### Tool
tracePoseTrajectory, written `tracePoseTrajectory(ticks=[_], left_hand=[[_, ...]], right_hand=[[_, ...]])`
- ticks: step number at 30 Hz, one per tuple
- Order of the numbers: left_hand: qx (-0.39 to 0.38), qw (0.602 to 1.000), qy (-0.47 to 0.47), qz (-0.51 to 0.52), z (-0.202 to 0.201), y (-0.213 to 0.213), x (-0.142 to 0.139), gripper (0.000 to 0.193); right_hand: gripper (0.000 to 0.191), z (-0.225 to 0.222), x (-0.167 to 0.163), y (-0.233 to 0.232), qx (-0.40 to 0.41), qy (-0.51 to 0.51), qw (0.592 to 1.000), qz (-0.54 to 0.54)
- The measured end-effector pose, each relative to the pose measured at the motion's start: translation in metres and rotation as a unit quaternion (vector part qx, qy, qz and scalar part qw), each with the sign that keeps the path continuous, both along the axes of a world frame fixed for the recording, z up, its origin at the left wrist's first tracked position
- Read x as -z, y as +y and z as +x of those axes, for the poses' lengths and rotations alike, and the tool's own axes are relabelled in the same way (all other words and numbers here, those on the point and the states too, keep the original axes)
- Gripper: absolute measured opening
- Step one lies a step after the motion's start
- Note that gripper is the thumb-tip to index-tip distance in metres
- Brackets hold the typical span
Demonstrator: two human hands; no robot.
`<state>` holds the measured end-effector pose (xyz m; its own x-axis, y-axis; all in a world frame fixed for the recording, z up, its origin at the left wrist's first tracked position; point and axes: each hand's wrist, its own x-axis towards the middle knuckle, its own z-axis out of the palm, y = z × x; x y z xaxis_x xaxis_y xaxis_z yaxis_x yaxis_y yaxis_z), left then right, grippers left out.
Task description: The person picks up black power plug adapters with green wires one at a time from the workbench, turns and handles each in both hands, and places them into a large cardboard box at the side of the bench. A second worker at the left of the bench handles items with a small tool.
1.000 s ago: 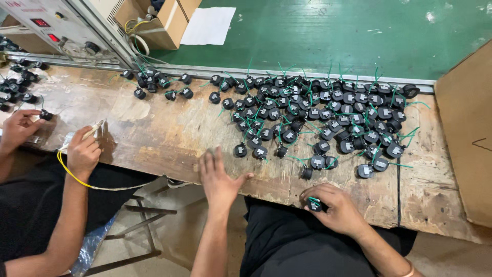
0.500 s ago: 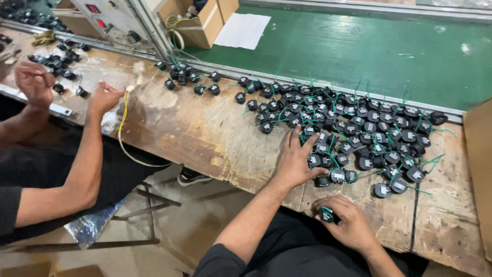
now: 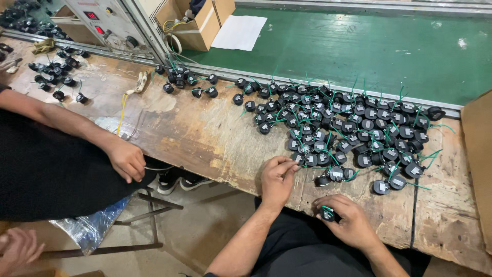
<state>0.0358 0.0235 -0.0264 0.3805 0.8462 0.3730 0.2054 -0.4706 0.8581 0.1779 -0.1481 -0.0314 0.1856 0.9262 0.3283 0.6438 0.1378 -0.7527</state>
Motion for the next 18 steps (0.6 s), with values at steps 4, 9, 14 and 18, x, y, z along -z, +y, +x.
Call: tracePoseTrajectory(ticks=[4,9,14,18], left_hand=[[0.063,0.991,0.019,0.116,0.003,0.002,-0.001,0.024],[0.087,0.988,-0.08,0.097,0.012,0.007,-0.006,0.011],[0.111,0.976,-0.188,0.024,0.009,-0.015,-0.019,0.019],[0.308,0.938,-0.159,0.002,0.013,-0.042,-0.033,0.018]], right_hand=[[0.035,0.002,0.006,-0.004,0.009,0.03,1.0,0.004],[0.047,0.004,0.008,-0.006,0.023,0.031,0.998,0.047],[0.046,0.006,0.004,-0.007,0.051,0.01,0.994,0.093],[0.071,0.009,0.006,-0.004,0.099,0.079,0.992,0.02]])
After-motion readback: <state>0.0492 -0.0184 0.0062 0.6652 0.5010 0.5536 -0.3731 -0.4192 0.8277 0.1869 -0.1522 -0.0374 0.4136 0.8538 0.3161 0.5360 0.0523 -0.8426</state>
